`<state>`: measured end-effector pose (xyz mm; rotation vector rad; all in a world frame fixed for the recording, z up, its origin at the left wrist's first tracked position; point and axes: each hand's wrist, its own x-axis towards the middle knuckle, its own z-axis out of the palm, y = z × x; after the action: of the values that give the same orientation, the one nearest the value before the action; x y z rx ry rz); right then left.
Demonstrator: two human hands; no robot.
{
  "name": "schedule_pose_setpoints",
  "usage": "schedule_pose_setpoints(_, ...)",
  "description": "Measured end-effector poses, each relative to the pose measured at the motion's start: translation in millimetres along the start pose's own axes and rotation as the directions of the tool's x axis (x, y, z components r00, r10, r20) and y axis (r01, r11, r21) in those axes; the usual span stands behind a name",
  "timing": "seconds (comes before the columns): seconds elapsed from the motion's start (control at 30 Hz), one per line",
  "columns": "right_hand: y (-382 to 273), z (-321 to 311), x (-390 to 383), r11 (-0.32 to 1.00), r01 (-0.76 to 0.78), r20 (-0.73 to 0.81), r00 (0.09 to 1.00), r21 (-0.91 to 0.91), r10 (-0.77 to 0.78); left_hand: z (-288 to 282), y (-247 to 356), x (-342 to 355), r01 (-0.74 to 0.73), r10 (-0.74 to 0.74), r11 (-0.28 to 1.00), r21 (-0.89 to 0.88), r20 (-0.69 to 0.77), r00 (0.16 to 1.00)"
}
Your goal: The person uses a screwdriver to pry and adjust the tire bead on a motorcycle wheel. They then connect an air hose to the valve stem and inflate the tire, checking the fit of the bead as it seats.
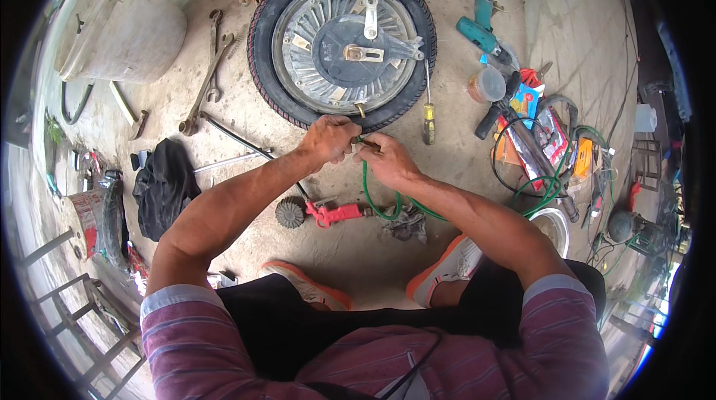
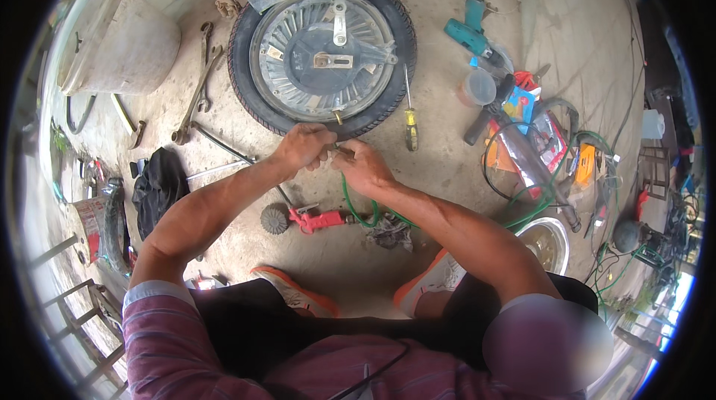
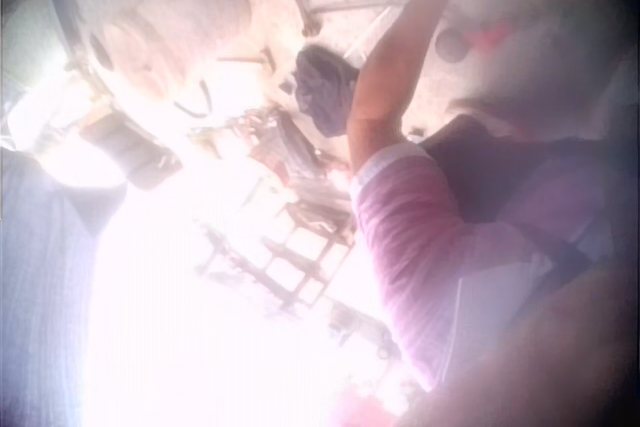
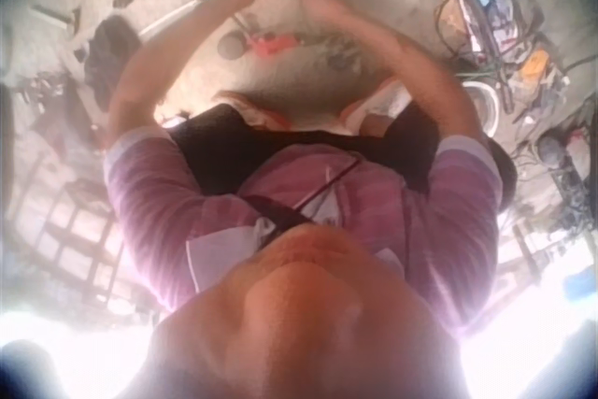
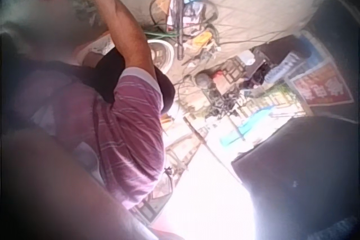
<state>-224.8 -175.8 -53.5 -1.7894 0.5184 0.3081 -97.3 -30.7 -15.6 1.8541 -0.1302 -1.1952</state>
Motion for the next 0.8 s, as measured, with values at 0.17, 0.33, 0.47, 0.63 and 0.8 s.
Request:
schedule_pose_setpoints(0.17,-8.5,3.7,11.0,0.988,0.053,-0.144,0.989,0.145,-0.032,-0.5,20.6,1.7,-0.033,0.033,0.999,0.034,0.010,0.999)
schedule_pose_setpoints(0.33,-1.0,6.8,8.3,0.995,0.079,-0.219,0.974,0.061,-0.064,0.1,25.4,1.4,0.013,-0.012,0.994,0.112,-0.012,1.000)
schedule_pose_setpoints(0.47,18.7,11.8,11.5,0.983,0.084,-0.262,0.964,0.161,-0.039,-17.9,22.6,8.7,-0.294,0.377,0.795,0.530,-0.052,0.925)
schedule_pose_setpoints(0.63,28.6,10.9,19.7,0.983,0.041,-0.245,0.970,0.177,0.004,-15.0,7.1,12.4,-0.485,0.710,0.466,0.740,0.014,0.704)
schedule_pose_setpoints(0.8,21.2,8.5,23.1,0.993,0.032,-0.251,0.968,0.111,-0.003,-11.4,-2.7,25.0,-0.464,0.797,0.256,0.848,0.087,0.598)
